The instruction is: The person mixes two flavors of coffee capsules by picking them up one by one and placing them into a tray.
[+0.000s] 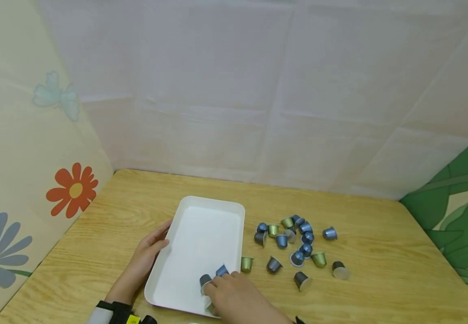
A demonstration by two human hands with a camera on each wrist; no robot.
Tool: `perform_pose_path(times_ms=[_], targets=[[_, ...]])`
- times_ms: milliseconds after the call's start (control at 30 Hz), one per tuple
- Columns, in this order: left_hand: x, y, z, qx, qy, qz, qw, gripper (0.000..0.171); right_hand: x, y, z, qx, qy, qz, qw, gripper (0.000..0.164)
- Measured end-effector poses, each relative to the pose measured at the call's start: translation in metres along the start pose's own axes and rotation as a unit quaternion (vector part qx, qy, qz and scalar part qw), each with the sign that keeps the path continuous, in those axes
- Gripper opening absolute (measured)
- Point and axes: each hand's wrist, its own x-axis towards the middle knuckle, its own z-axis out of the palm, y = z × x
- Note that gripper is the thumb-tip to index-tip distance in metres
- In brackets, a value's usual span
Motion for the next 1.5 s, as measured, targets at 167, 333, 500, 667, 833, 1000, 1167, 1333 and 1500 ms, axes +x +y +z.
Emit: perform_pose_path(times_ms=[167,333,500,667,833,1000,1167,1333,1500], targets=[[0.000,0.001,0.000,0.006,-0.005,0.000,1.0000,0.053,-0.001,0.000,-0.003,0.008,-0.002,0.002,1.000,0.027],[-0.001,0.002,0.000,0.006,-0.006,0.000,1.0000,0.052,-0.008,0.002,-0.010,0.031,0.027,0.013,0.999,0.027],[0.000,0.002,0.000,0.002,-0.004,0.002,1.0000,0.052,-0.015,0.007,-0.020,0.064,0.040,0.050,0.996,0.026],[-0.001,0.001,0.000,-0.003,0.002,0.002,1.0000,0.052,-0.020,0.017,-0.027,0.039,0.072,0.059,0.995,0.027],[-0.001,0.001,0.001,-0.005,0.000,0.005,1.0000,0.053,-0.026,0.029,-0.035,0.055,0.105,0.079,0.990,0.027],[-0.003,0.000,0.000,-0.005,-0.003,0.008,0.9999,0.053,-0.033,0.040,-0.039,0.070,0.133,0.100,0.984,0.029],[-0.002,-0.001,0.000,-0.012,-0.004,0.008,0.9999,0.053,-0.038,0.051,-0.041,0.091,0.148,0.127,0.977,0.033],[-0.002,0.000,-0.001,-0.011,-0.004,0.006,0.9999,0.054,-0.039,0.062,-0.042,0.099,0.144,0.159,0.972,0.038],[-0.003,0.002,-0.001,-0.005,-0.009,0.010,0.9999,0.054,-0.038,0.069,-0.040,0.106,0.113,0.187,0.970,0.042]])
